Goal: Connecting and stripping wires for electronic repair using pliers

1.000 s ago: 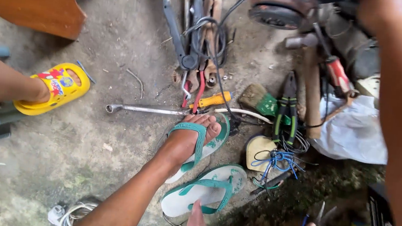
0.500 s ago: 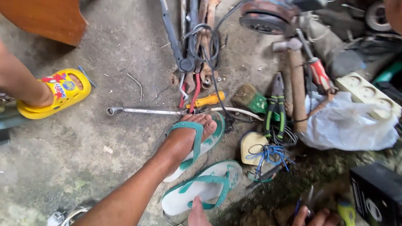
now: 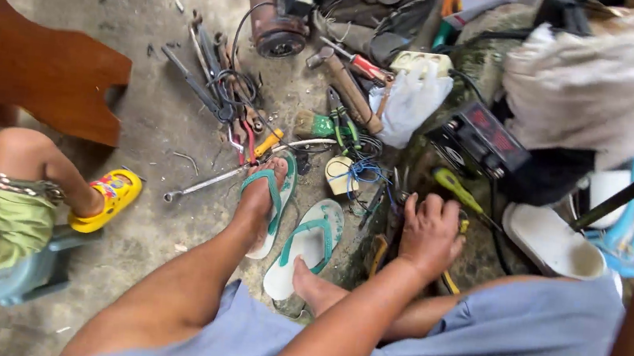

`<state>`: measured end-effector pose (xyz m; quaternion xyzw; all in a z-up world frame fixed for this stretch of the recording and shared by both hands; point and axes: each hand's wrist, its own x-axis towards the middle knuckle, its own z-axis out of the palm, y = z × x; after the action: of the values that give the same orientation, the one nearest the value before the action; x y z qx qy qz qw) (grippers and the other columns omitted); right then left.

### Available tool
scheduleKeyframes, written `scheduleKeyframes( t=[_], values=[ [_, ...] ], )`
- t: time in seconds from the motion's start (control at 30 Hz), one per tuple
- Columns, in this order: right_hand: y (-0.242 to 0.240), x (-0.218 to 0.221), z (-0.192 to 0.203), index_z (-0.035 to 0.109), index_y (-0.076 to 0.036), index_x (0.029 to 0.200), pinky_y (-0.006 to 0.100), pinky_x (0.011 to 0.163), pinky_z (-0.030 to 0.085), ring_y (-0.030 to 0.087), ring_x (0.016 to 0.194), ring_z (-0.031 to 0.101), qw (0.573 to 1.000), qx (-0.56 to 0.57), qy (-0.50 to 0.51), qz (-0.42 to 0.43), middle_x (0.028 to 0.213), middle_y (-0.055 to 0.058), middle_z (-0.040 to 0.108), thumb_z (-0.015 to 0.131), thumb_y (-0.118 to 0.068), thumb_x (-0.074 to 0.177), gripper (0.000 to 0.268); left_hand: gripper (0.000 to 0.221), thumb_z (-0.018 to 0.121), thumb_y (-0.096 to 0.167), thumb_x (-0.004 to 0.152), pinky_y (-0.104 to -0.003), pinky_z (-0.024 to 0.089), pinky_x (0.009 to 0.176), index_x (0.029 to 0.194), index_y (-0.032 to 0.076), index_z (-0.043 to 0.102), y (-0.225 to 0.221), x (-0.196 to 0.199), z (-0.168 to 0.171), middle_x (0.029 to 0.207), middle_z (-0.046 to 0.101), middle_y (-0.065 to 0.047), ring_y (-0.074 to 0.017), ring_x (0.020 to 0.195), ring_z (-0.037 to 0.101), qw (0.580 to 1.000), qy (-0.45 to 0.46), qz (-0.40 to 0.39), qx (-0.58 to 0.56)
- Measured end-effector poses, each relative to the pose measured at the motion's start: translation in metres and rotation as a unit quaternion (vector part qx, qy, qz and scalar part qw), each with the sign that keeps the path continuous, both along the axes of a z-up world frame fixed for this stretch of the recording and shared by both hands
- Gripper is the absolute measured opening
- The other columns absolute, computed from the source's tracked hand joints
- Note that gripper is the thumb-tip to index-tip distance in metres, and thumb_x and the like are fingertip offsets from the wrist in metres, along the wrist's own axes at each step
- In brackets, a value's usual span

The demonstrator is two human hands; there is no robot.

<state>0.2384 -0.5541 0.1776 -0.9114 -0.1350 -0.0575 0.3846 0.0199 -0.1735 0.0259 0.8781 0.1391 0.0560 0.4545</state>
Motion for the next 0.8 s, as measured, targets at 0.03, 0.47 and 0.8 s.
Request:
scheduleKeyframes(
  t=[0.03, 0.47, 0.8],
  values=[
    [0.025, -0.039, 0.016, 0.051, -0.003, 0.116, 0.024, 0.062, 0.033, 0.029, 0.062, 0.043, 1.000, 0.010, -0.004, -0.009, 0.083, 0.011, 0.049, 0.035, -0.008, 0.137, 0.027, 0.059, 0.076, 0.040, 0.077, -0.043, 0.051, 0.091, 0.127, 0.015, 0.057, -0.052, 0.014, -0.006, 0.126, 0.047, -0.009, -0.0304, 0.104, 0.063, 1.000, -0.004, -0.009, 0.010],
    [0.093, -0.205, -0.020, 0.059, -0.004, 0.133, 0.034, 0.040, 0.050, 0.021, 0.048, 0.056, 0.939, 0.242, 0.201, -0.137, 0.065, 0.015, 0.059, 0.045, -0.011, 0.112, 0.026, 0.058, 0.082, 0.018, 0.078, -0.047, 0.065, 0.051, 0.128, 0.004, 0.057, -0.090, 0.091, 0.100, 0.107, 0.063, -0.024, -0.0380, 0.080, 0.071, 0.921, 0.017, 0.132, -0.366],
    [0.111, -0.153, -0.013, 0.054, 0.000, 0.144, 0.051, 0.064, 0.054, 0.034, 0.066, 0.071, 0.976, 0.011, 0.203, -0.075, 0.063, 0.011, 0.069, 0.052, -0.013, 0.106, 0.041, 0.058, 0.081, 0.014, 0.079, -0.041, 0.068, 0.059, 0.128, -0.005, 0.057, -0.085, 0.119, 0.119, 0.107, 0.066, -0.024, -0.0370, 0.090, 0.074, 0.937, 0.073, 0.090, -0.329]
  ],
)
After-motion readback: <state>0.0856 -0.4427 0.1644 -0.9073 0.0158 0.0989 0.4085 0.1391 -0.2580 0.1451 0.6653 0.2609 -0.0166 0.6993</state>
